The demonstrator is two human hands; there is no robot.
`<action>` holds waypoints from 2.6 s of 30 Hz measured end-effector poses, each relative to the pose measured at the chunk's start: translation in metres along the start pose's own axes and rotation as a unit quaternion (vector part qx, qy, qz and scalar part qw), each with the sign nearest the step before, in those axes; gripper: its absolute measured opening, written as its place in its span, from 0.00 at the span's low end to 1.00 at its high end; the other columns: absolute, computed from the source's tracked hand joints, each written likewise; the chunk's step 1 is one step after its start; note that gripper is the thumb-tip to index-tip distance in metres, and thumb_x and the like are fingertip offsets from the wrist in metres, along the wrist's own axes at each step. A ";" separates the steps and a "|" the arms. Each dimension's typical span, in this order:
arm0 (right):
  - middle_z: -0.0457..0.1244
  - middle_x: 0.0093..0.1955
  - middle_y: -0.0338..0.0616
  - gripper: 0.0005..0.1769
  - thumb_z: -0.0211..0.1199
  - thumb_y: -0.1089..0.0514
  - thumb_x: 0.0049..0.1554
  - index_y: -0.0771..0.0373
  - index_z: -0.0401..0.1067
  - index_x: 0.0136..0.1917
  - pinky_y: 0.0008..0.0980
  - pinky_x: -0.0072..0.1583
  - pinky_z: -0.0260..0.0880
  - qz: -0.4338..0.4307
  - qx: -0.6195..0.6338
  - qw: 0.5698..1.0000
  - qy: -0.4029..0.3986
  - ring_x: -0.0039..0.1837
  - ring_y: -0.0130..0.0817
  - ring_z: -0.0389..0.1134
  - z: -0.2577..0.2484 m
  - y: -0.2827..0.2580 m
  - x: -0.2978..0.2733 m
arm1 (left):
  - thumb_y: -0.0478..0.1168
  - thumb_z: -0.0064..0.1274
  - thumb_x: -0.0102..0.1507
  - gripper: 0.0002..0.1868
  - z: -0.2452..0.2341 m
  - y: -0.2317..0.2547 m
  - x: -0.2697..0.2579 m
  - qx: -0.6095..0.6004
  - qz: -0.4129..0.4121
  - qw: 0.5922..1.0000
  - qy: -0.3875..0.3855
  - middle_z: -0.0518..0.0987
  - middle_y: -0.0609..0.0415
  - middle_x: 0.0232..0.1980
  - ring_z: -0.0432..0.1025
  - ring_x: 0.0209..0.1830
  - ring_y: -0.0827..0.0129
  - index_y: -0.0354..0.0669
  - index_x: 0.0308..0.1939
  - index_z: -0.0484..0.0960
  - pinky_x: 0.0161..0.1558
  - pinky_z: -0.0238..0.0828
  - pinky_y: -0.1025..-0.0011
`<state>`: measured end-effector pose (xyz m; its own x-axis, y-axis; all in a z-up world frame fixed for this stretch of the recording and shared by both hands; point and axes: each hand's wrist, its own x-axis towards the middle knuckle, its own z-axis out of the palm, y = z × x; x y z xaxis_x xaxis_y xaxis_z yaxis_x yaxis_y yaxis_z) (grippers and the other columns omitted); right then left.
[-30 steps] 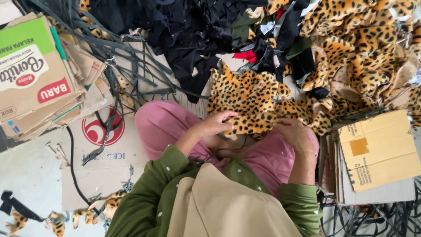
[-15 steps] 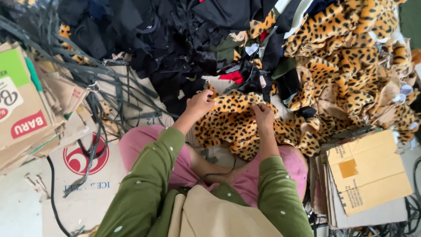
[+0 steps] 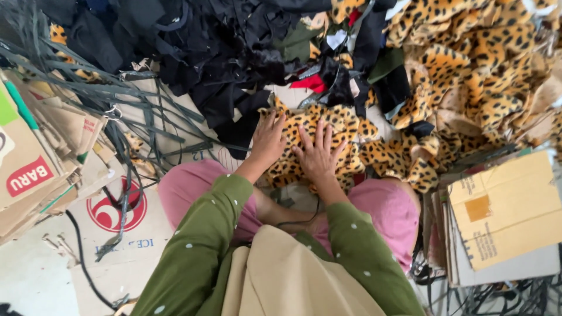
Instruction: The person sits on the floor and folds a piece of leopard-print fabric, then places it into a cardboard box. They then pick up a piece of black fabric, fold it, and place it into the same box.
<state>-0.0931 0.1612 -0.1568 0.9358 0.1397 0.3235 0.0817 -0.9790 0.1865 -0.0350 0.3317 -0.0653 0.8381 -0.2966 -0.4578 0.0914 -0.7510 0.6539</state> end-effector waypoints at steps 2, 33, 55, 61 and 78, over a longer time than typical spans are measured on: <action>0.49 0.84 0.49 0.35 0.33 0.26 0.67 0.30 0.48 0.84 0.78 0.72 0.31 0.014 0.040 0.996 -0.080 0.84 0.50 0.44 0.012 0.001 0.001 | 0.36 0.41 0.72 0.33 0.004 -0.004 -0.004 0.010 0.002 1.000 -0.009 0.41 0.36 0.83 0.38 0.82 0.41 0.41 0.80 0.50 0.73 0.40 0.36; 0.71 0.50 0.53 0.12 0.72 0.62 0.51 0.65 0.78 0.49 0.44 0.51 0.75 0.033 0.610 0.678 -0.409 0.51 0.43 0.71 -0.168 0.084 0.057 | 0.54 0.62 0.60 0.21 0.018 -0.025 -0.113 -0.246 0.165 0.952 -0.069 0.82 0.48 0.39 0.69 0.42 0.67 0.38 0.40 0.79 0.44 0.69 0.64; 0.67 0.38 0.43 0.15 0.71 0.64 0.56 0.67 0.66 0.50 0.35 0.35 0.83 0.392 0.772 0.475 -0.157 0.33 0.36 0.74 -0.134 0.060 0.001 | 0.43 0.52 0.60 0.23 0.016 -0.082 -0.057 -0.107 -0.022 0.994 0.002 0.80 0.47 0.57 0.76 0.57 0.53 0.61 0.61 0.79 0.54 0.77 0.61; 0.67 0.38 0.45 0.14 0.68 0.63 0.60 0.72 0.66 0.51 0.39 0.39 0.85 0.436 0.758 0.469 -0.121 0.35 0.38 0.75 -0.021 0.089 0.002 | 0.42 0.57 0.61 0.23 0.028 -0.069 -0.034 -0.365 -0.069 0.924 0.096 0.83 0.45 0.49 0.82 0.43 0.63 0.53 0.62 0.79 0.39 0.83 0.72; 0.39 0.87 0.54 0.31 0.39 0.27 0.67 0.25 0.49 0.82 0.82 0.70 0.22 0.028 0.092 0.990 -0.107 0.87 0.54 0.32 0.010 -0.017 -0.031 | 0.57 0.30 0.75 0.37 0.029 -0.017 -0.042 -0.115 0.022 0.992 -0.040 0.27 0.36 0.83 0.21 0.81 0.37 0.46 0.82 0.40 0.72 0.24 0.30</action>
<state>-0.1198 0.1724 -0.1789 0.9903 0.0690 0.1203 0.0700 -0.9975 -0.0037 -0.0874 0.3394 -0.0749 0.8001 -0.3786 -0.4652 0.1834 -0.5841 0.7907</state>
